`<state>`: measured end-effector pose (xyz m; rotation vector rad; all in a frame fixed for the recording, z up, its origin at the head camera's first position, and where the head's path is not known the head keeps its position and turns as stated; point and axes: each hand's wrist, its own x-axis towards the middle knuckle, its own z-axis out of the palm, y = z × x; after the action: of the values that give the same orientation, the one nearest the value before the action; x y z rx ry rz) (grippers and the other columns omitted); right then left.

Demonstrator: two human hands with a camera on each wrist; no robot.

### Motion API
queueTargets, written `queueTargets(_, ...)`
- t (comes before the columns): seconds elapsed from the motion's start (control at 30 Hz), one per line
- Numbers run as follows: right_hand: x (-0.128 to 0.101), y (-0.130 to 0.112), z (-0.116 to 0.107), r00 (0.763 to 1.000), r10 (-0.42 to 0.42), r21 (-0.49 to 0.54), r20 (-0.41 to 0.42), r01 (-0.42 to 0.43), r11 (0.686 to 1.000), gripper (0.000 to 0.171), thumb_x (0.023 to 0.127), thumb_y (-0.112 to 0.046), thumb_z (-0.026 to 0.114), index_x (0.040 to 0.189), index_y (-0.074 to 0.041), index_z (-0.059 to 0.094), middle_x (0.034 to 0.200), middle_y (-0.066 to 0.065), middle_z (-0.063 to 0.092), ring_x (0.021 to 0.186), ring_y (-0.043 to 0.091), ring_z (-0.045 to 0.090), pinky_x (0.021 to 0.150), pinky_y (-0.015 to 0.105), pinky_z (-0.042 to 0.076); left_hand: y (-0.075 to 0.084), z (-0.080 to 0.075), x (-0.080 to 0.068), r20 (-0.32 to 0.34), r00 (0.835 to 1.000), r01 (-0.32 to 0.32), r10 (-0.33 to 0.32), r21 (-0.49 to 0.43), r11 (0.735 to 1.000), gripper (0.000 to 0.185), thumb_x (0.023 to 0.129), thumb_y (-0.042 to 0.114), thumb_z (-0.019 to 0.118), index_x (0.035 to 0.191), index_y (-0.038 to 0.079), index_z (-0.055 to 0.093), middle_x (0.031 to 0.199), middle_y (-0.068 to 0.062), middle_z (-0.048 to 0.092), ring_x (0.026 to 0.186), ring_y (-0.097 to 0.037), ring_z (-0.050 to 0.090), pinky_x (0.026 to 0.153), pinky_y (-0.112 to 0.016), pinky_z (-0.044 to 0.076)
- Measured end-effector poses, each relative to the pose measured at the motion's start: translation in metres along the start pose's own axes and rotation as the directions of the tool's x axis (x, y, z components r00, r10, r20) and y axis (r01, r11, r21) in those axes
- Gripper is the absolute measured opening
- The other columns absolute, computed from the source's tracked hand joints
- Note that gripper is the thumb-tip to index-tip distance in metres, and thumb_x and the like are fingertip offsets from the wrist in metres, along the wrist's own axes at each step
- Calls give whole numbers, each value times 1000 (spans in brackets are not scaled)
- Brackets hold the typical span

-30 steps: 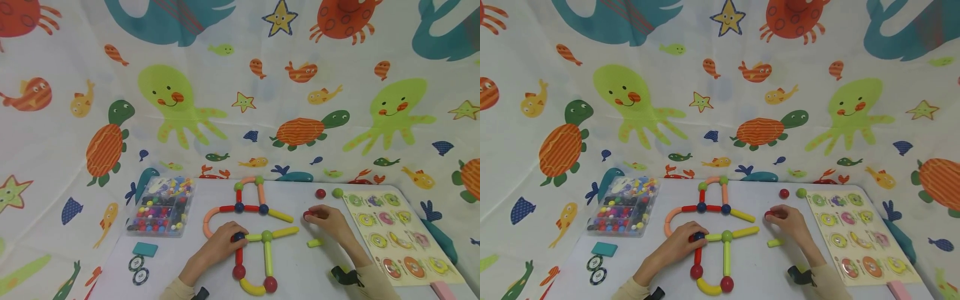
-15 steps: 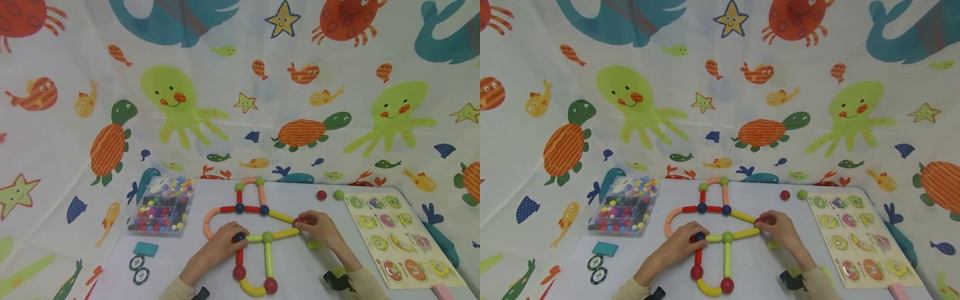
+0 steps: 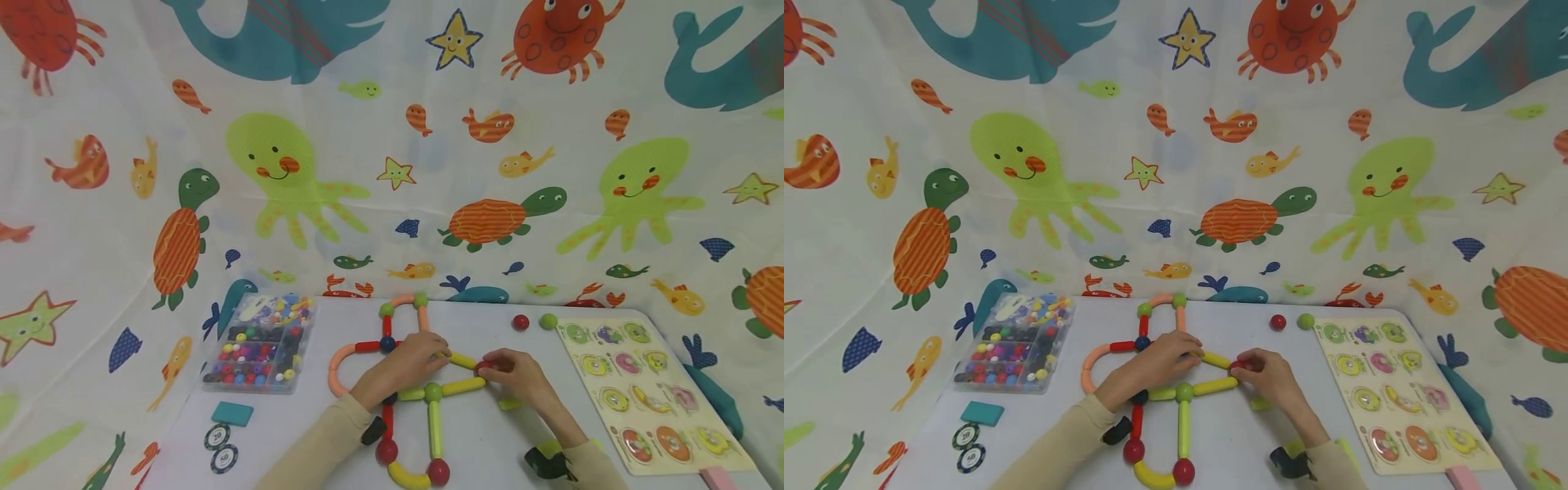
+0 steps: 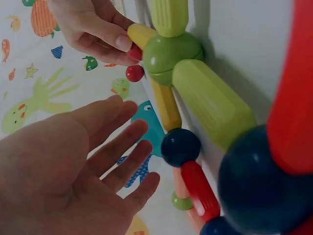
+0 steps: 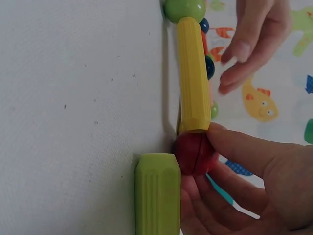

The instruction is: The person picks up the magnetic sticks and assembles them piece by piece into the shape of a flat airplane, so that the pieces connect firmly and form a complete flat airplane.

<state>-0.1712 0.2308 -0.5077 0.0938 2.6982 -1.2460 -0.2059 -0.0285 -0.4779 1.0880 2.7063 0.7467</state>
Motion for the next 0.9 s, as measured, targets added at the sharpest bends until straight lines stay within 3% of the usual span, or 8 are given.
queueTargets(0.13,-2,0,2,1000,6,3,-1,-6,1000,35,88,-30,80,117,-10,71,106,1,75,95,16,67,90,39,57,-4,9,10,92,996,-14,10,49,999,25,102,23,61,121,15,75,140,-3,63,142,-26,46,121,-46,30)
queueTargets(0.3,-1,0,2,1000,11,1,1,-11,1000,34,89,-29,79,117,-12,71,106,0,75,95,15,66,89,37,57,-6,13,13,159,987,10,-24,87,996,24,103,24,61,121,19,76,145,-1,60,149,-28,37,124,-60,17)
queueTargets(0.53,-1,-3,0,1000,7,14,4,-7,1000,35,90,-30,78,119,-12,71,109,0,75,97,16,66,90,37,57,-6,10,10,138,990,22,-32,73,997,24,102,23,61,121,21,75,144,2,59,149,-25,36,121,-67,16)
queueTargets(0.7,-2,-3,-2,1000,-5,11,11,5,1000,37,91,-31,77,120,-10,70,111,2,74,100,17,66,92,39,56,-4,11,8,109,994,26,-29,35,999,25,100,31,64,121,21,75,153,1,50,152,-26,30,121,-68,13)
queueTargets(0.8,-2,-2,-3,1000,-9,6,17,9,1000,35,92,-32,76,120,-11,70,111,2,75,101,17,66,94,40,55,1,14,7,72,997,11,-13,39,999,25,96,41,69,110,22,78,155,-2,48,153,-29,28,120,-70,11)
queueTargets(0.9,-1,0,-3,1000,-12,-1,21,12,1000,34,92,-31,75,120,-12,71,109,1,75,101,18,67,94,41,55,8,18,7,52,999,0,-6,114,993,28,90,50,73,94,24,80,154,-5,50,153,-32,28,118,-72,12)
